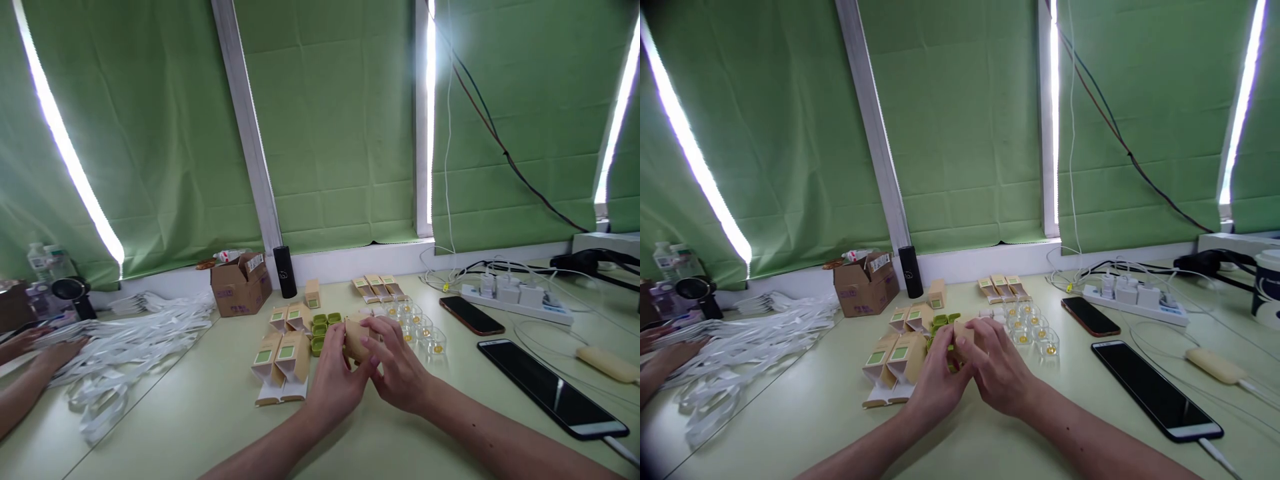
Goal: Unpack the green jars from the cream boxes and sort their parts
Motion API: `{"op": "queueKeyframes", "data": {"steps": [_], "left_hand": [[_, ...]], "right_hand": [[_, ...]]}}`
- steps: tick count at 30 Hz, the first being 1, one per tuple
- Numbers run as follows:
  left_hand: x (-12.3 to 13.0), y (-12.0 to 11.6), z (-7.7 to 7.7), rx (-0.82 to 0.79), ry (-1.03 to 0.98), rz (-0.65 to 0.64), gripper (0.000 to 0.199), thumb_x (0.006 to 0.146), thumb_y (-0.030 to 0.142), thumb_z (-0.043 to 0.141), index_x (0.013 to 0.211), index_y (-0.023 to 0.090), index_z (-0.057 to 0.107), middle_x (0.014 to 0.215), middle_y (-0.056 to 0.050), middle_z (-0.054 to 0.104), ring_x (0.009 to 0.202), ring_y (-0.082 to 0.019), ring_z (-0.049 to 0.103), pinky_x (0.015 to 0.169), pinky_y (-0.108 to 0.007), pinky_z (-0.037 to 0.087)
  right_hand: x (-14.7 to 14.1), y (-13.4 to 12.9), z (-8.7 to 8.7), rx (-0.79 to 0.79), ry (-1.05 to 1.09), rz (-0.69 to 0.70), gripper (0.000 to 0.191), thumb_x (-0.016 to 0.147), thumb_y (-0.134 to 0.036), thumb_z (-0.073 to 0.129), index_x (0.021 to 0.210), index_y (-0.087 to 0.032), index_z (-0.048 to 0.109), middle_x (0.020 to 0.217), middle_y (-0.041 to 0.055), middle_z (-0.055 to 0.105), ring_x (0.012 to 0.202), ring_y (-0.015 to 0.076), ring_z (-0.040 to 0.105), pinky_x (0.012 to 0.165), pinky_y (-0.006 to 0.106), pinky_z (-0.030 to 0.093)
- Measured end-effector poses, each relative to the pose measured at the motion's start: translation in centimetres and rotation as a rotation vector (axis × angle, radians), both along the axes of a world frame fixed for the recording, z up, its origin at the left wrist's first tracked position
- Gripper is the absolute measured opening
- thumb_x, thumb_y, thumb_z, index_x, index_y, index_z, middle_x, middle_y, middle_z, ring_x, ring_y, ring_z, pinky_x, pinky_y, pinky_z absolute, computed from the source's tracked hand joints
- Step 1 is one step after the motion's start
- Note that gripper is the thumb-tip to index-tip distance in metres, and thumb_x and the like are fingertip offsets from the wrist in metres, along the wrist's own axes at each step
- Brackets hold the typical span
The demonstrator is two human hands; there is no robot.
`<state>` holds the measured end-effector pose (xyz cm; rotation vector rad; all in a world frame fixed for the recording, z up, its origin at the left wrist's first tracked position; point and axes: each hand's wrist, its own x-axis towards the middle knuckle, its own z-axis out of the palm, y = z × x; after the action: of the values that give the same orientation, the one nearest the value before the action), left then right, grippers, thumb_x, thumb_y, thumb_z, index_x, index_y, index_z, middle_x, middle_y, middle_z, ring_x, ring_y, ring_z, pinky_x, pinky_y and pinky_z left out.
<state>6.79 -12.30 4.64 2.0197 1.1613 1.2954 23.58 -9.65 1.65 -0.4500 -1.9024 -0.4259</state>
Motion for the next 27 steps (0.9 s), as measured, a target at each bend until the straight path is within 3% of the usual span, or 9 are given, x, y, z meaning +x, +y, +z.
{"op": "queueKeyframes", "data": {"steps": [3,6,9,12,16,19,22,27], "left_hand": [[0.2,0.8,-0.2,-0.168,-0.177,-0.046,0.036,0.088,0.046,0.071,0.11,0.019,0.062,0.112,-0.011,0.07,0.099,-0.025,0.068,0.082,-0.036,0.058],[0.0,1.8,-0.4,-0.282,-0.419,-0.144,0.056,0.079,0.051,0.08,0.119,0.017,0.062,0.119,-0.015,0.072,0.11,-0.028,0.069,0.095,-0.04,0.056],[-0.6,2.4,-0.2,-0.356,-0.622,-0.233,0.064,0.073,0.048,0.087,0.124,0.017,0.063,0.127,-0.017,0.07,0.119,-0.03,0.067,0.105,-0.044,0.052],[-1.1,2.7,0.0,-0.372,-0.683,-0.264,0.06,0.072,0.041,0.089,0.122,0.019,0.064,0.13,-0.016,0.07,0.122,-0.03,0.066,0.106,-0.045,0.052],[-1.6,3.1,-0.4,-0.143,-0.495,-0.179,0.05,0.078,0.027,0.081,0.123,0.022,0.06,0.127,-0.013,0.069,0.116,-0.027,0.068,0.101,-0.044,0.056],[-2.2,3.3,-0.8,0.218,-0.14,-0.042,0.049,0.083,0.013,0.068,0.13,0.023,0.056,0.13,-0.012,0.066,0.121,-0.027,0.065,0.103,-0.049,0.056],[-2.7,3.1,-1.0,0.585,0.189,0.01,0.055,0.087,0.005,0.058,0.138,0.023,0.051,0.137,-0.013,0.063,0.133,-0.028,0.058,0.111,-0.053,0.051],[-2.5,2.5,-1.1,0.777,0.426,0.065,0.053,0.094,0.004,0.051,0.144,0.019,0.047,0.14,-0.016,0.062,0.136,-0.027,0.056,0.11,-0.048,0.053]], "right_hand": [[-0.2,-0.5,0.3,-0.002,-0.041,0.024,0.081,0.086,0.0,0.056,0.156,-0.03,0.028,0.146,0.0156,0.045,0.134,0.0329,0.048,0.105,0.059,0.05],[0.1,-1.1,0.8,-0.037,0.018,0.044,0.079,0.086,-0.005,0.06,0.155,-0.025,0.028,0.145,0.0177,0.045,0.136,0.036,0.045,0.107,0.064,0.047],[0.6,-1.2,1.3,-0.071,0.129,0.038,0.075,0.086,-0.009,0.062,0.153,-0.023,0.031,0.139,0.0179,0.049,0.132,0.0369,0.048,0.107,0.065,0.046],[1.0,-0.9,1.5,-0.133,0.245,0.003,0.063,0.089,-0.01,0.06,0.146,-0.023,0.039,0.129,0.0159,0.054,0.124,0.0345,0.052,0.102,0.06,0.049],[1.0,-0.6,1.5,-0.231,0.295,-0.015,0.047,0.093,-0.013,0.056,0.137,-0.025,0.046,0.123,0.0132,0.058,0.117,0.0316,0.056,0.098,0.054,0.052],[0.8,-0.8,1.6,-0.335,0.273,0.007,0.045,0.094,-0.016,0.055,0.137,-0.025,0.046,0.124,0.0126,0.058,0.112,0.0299,0.059,0.093,0.05,0.055],[0.6,-1.3,1.6,-0.434,0.241,0.038,0.05,0.093,-0.017,0.055,0.141,-0.024,0.042,0.127,0.013,0.057,0.106,0.0274,0.061,0.088,0.046,0.057],[0.4,-1.8,1.6,-0.452,0.178,0.035,0.055,0.093,-0.015,0.052,0.145,-0.023,0.035,0.13,0.0145,0.056,0.109,0.0278,0.06,0.092,0.048,0.057]]}}
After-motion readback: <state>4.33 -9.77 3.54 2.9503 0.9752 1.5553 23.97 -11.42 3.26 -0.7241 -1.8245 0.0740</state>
